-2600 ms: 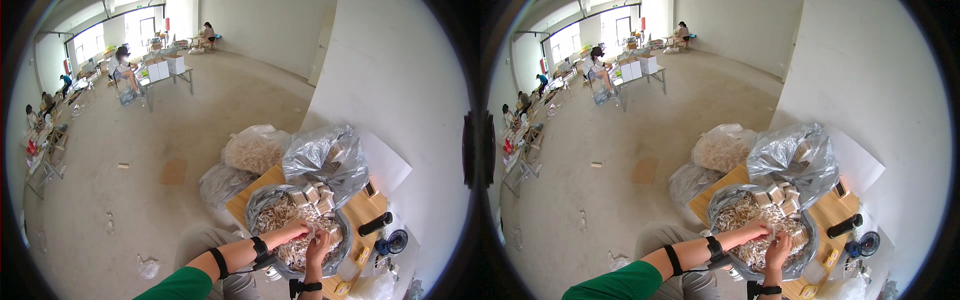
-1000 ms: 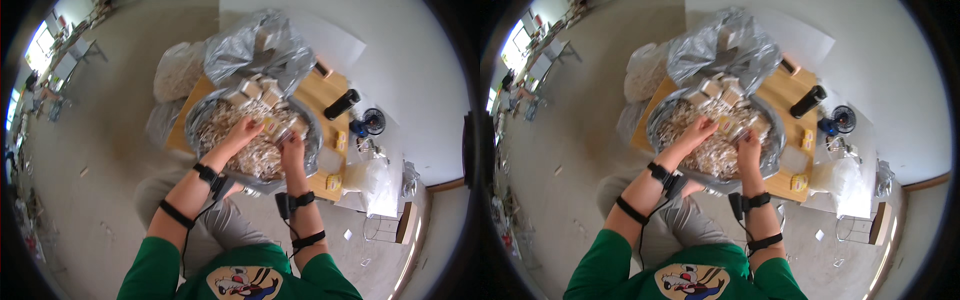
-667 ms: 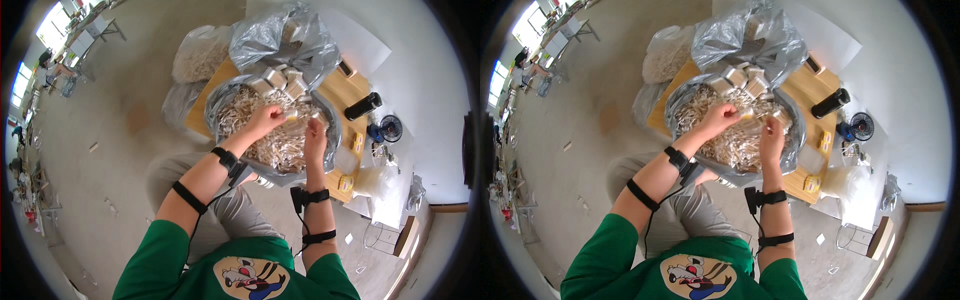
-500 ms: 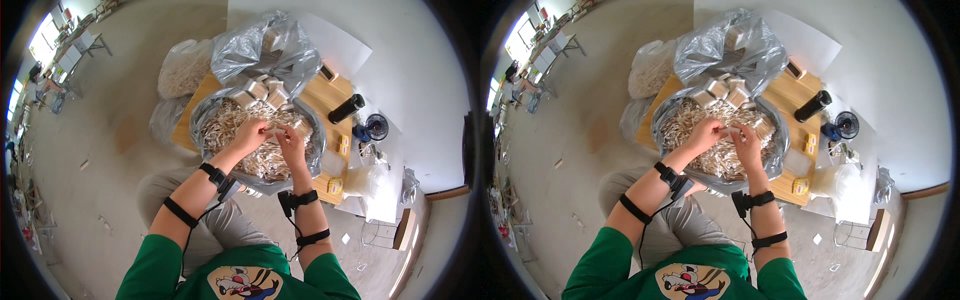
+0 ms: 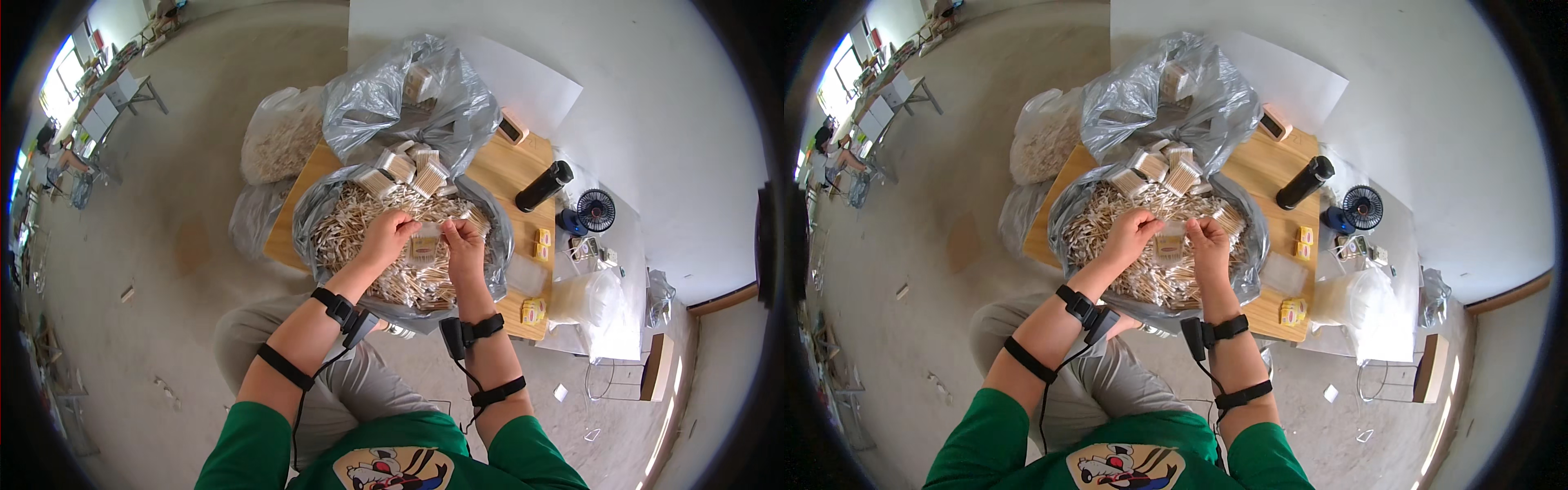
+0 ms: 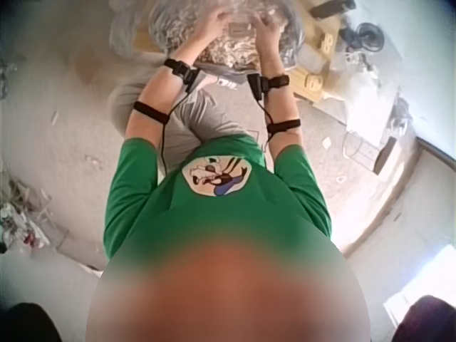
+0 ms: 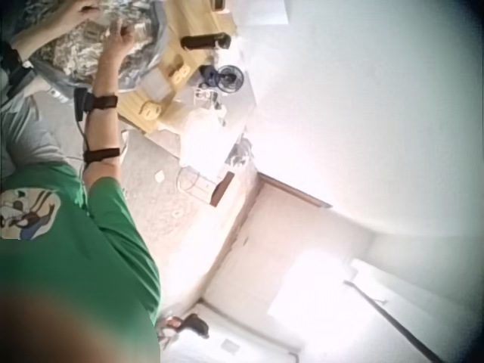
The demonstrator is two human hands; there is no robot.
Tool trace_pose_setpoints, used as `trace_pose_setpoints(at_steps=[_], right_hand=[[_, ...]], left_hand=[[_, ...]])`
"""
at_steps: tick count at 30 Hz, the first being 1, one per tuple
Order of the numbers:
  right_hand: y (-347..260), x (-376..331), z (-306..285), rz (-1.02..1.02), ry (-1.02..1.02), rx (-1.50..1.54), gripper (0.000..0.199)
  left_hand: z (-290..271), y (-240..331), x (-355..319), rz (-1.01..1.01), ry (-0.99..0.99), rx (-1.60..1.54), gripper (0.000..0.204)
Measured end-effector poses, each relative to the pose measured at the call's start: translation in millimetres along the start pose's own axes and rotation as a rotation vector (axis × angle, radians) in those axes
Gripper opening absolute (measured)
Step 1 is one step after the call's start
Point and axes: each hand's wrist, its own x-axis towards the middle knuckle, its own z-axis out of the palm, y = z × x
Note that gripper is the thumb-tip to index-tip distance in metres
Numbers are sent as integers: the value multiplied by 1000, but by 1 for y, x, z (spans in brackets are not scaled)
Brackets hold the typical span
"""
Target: The recorder is seen counting and placing medical cotton swabs into small plastic bags.
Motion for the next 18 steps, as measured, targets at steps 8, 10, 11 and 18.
trace_pose_setpoints(at_steps=[8, 10, 11, 18], right_hand=[[-6, -9, 5, 111, -111, -102, 29], [-14, -31, 20, 256, -80, 54, 27], [-19, -41, 27, 401, -43, 207, 26], [10, -29, 3, 89, 16, -60, 18]], left_hand=[[-5, 7, 4, -155, 180, 66, 20], [-5, -2, 1, -92, 264, 85, 19], [-3, -8, -1, -30, 342, 98, 18], [4, -16, -3, -237, 139, -301, 32]])
